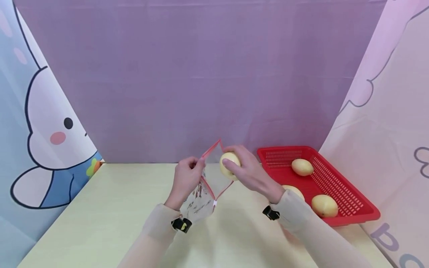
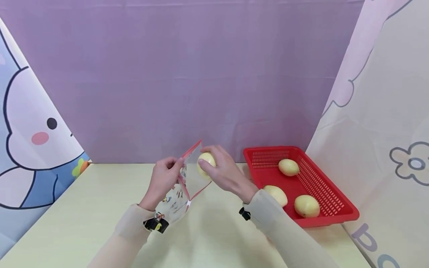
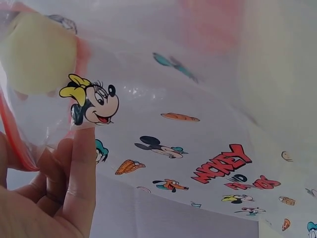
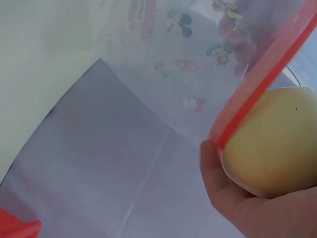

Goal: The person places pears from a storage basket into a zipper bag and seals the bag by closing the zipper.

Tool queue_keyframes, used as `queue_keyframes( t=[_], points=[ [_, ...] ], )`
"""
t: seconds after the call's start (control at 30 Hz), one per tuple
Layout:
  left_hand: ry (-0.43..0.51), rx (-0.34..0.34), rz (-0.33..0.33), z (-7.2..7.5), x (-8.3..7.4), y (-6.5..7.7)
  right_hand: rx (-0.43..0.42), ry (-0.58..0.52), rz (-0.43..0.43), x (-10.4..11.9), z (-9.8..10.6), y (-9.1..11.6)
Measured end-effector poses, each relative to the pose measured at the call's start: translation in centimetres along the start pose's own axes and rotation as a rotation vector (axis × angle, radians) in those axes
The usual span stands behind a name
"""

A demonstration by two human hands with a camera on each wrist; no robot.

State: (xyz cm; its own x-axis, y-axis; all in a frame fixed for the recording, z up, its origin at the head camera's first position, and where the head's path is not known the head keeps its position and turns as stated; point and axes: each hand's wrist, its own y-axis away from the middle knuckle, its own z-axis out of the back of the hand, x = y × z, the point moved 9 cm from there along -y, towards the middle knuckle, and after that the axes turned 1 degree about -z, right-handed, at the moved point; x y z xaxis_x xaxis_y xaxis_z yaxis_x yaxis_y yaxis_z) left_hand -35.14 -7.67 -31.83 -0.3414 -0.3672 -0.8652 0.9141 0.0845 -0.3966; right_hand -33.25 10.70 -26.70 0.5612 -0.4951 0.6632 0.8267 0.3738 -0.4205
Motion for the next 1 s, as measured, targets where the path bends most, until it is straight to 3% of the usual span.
queue_keyframes(
  t=[0.23, 0.47, 0.83, 1.0],
  points=[
    [0.019, 0.015, -0.002, -0.3, -0.3, -0.2, 0.021, 0.02, -0.02, 0.3, -1.1, -0.4],
    [0.043, 0.017, 0.017, -0.1, -0.1, 0.0, 0.071, 0.119, -0.026, -0.3, -2.1, -0.5],
    [0.091, 0.016, 0.033, 0.3, 0.0, 0.0, 0.136, 0.133, -0.103, -1.7, -2.8, -0.4],
    [0.096, 0.022, 0.018, 0.3, 0.0, -0.1, 0.147, 0.164, -0.1, -1.8, -3.0, -0.5]
  ],
)
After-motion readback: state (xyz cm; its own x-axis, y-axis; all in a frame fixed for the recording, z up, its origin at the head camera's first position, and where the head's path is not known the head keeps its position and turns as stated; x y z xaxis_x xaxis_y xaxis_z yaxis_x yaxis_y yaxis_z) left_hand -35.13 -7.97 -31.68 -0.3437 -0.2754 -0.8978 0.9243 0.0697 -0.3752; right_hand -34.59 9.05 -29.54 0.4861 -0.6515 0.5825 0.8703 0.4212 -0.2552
